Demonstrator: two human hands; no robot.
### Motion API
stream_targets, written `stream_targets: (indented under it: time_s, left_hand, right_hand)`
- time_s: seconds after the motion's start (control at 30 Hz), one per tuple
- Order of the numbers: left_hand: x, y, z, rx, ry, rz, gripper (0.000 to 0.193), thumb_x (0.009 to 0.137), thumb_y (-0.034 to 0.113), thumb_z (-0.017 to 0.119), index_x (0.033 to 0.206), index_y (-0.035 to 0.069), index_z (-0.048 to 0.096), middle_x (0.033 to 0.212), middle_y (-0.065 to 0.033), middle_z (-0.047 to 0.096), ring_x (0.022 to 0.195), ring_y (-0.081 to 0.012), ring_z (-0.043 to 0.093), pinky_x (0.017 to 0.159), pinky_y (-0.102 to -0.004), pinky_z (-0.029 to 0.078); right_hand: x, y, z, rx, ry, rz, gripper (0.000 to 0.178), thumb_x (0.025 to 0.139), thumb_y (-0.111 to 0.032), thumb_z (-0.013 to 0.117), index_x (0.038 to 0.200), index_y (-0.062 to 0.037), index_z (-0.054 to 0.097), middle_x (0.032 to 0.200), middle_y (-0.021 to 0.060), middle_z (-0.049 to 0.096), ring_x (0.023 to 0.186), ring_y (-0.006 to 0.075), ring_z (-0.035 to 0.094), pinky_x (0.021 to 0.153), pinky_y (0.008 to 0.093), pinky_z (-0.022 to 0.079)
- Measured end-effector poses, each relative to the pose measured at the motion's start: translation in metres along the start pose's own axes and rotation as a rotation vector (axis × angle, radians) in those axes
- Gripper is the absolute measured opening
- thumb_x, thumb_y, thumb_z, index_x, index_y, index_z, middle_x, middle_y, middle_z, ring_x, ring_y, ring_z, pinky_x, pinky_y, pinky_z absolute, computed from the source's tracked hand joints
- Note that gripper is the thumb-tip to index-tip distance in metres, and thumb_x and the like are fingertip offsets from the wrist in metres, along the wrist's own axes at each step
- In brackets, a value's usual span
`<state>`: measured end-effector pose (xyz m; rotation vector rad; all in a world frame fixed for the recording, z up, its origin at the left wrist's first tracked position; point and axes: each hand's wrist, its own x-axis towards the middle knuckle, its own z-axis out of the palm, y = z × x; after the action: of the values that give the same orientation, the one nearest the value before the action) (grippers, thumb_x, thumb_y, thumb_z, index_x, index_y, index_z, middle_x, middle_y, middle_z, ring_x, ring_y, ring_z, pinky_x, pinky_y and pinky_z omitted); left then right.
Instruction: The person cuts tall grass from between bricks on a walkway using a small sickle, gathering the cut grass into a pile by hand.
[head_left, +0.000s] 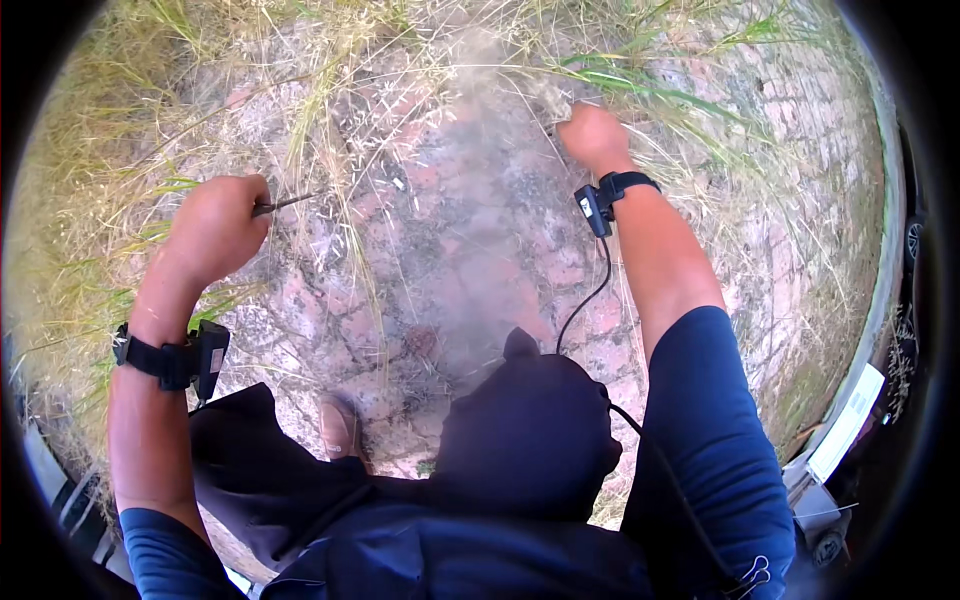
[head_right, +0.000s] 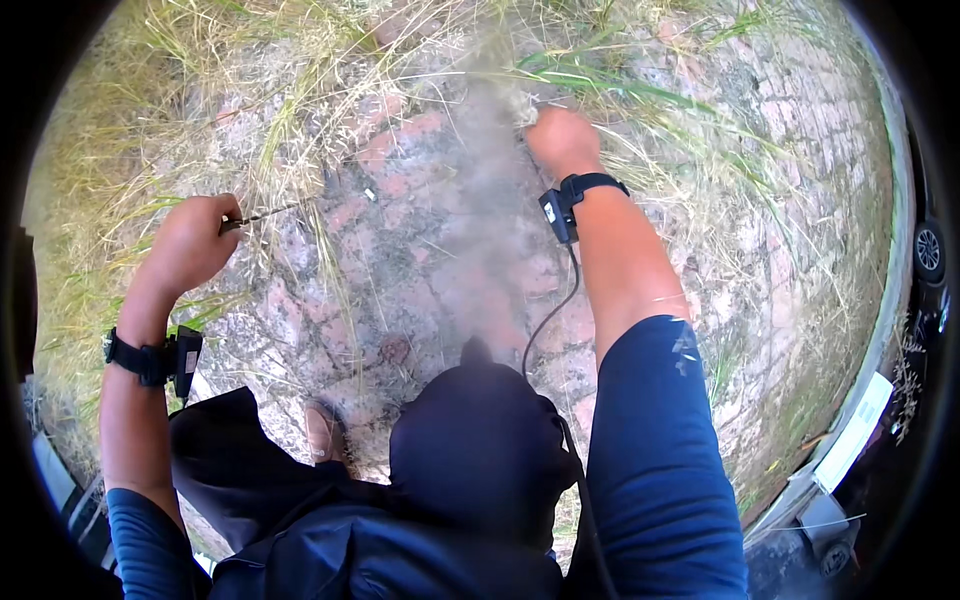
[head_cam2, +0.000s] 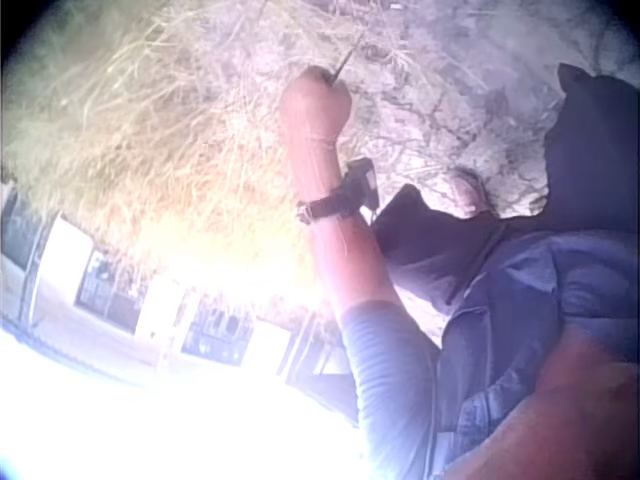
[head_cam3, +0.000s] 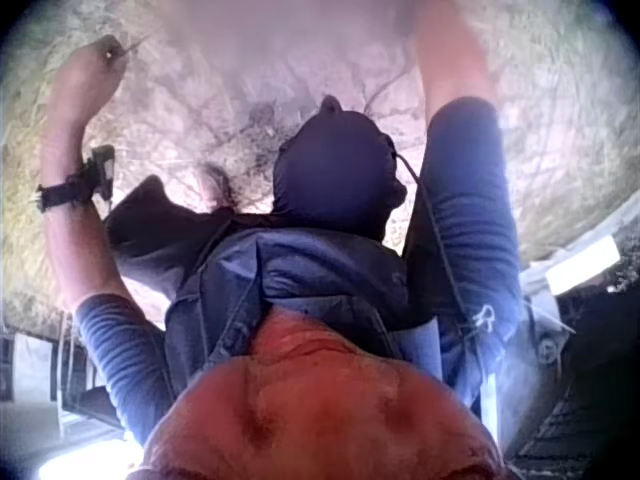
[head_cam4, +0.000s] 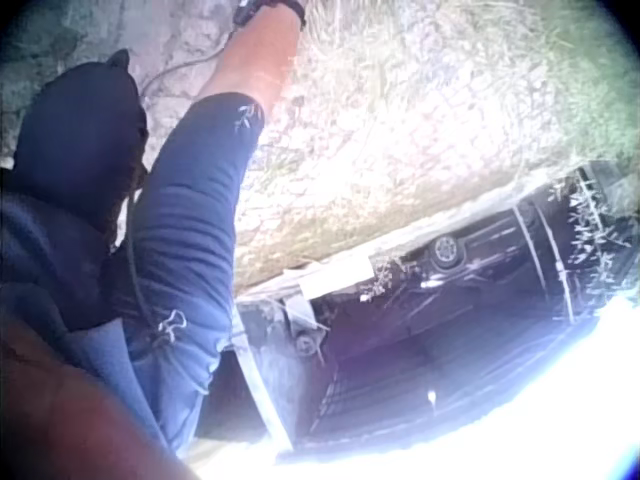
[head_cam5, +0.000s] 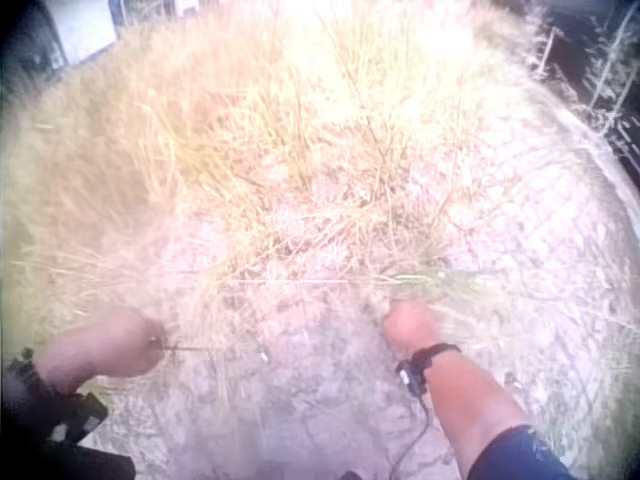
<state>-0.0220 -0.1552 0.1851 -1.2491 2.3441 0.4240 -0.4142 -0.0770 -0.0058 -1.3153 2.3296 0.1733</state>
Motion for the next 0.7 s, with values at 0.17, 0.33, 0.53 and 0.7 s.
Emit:
stream_targets:
  time_s: [0.17,0.33,0.53,0.7]
  left_hand:
    - [-0.001,-0.001,-0.001,0.062,0.011,0.025,0.016,0.075,0.01,0.063,0.088,0.001,0.062,0.077,-0.0232,0.061,0.079,-0.0416,0.059,0.071,-0.0477,0.047]
    - [-0.002,0.001,-0.002,0.118,0.023,0.064,0.015,0.076,0.013,0.063,0.086,0.002,0.062,0.077,-0.0218,0.062,0.079,-0.0402,0.06,0.071,-0.0483,0.048]
    - [0.002,0.008,0.0,0.08,0.044,0.081,0.013,0.077,0.013,0.063,0.086,0.003,0.064,0.073,-0.0212,0.061,0.077,-0.0391,0.061,0.069,-0.0467,0.049]
    - [0.001,0.014,-0.007,0.023,-0.027,-0.058,0.014,0.076,0.012,0.063,0.087,0.003,0.064,0.075,-0.0217,0.062,0.076,-0.0397,0.061,0.069,-0.0466,0.049]
  right_hand:
    - [-0.052,-0.04,0.016,-0.023,-0.084,-0.373,0.029,0.078,-0.027,0.057,0.098,-0.0097,0.068,0.099,0.0166,0.068,0.09,0.0349,0.066,0.081,0.0446,0.053]
    - [-0.032,-0.013,0.018,-0.184,0.175,-0.465,0.022,0.08,-0.012,0.053,0.097,-0.01,0.066,0.089,0.0153,0.068,0.085,0.0342,0.067,0.076,0.0469,0.053]
    - [0.039,0.056,-0.003,-0.293,0.443,-0.411,0.026,0.083,-0.01,0.05,0.106,-0.0087,0.062,0.104,0.0159,0.066,0.097,0.0333,0.065,0.078,0.0462,0.052]
    - [0.046,0.066,-0.01,-0.31,0.186,-0.178,0.026,0.088,-0.016,0.048,0.107,-0.0057,0.062,0.109,0.0185,0.065,0.104,0.0356,0.063,0.086,0.0458,0.051]
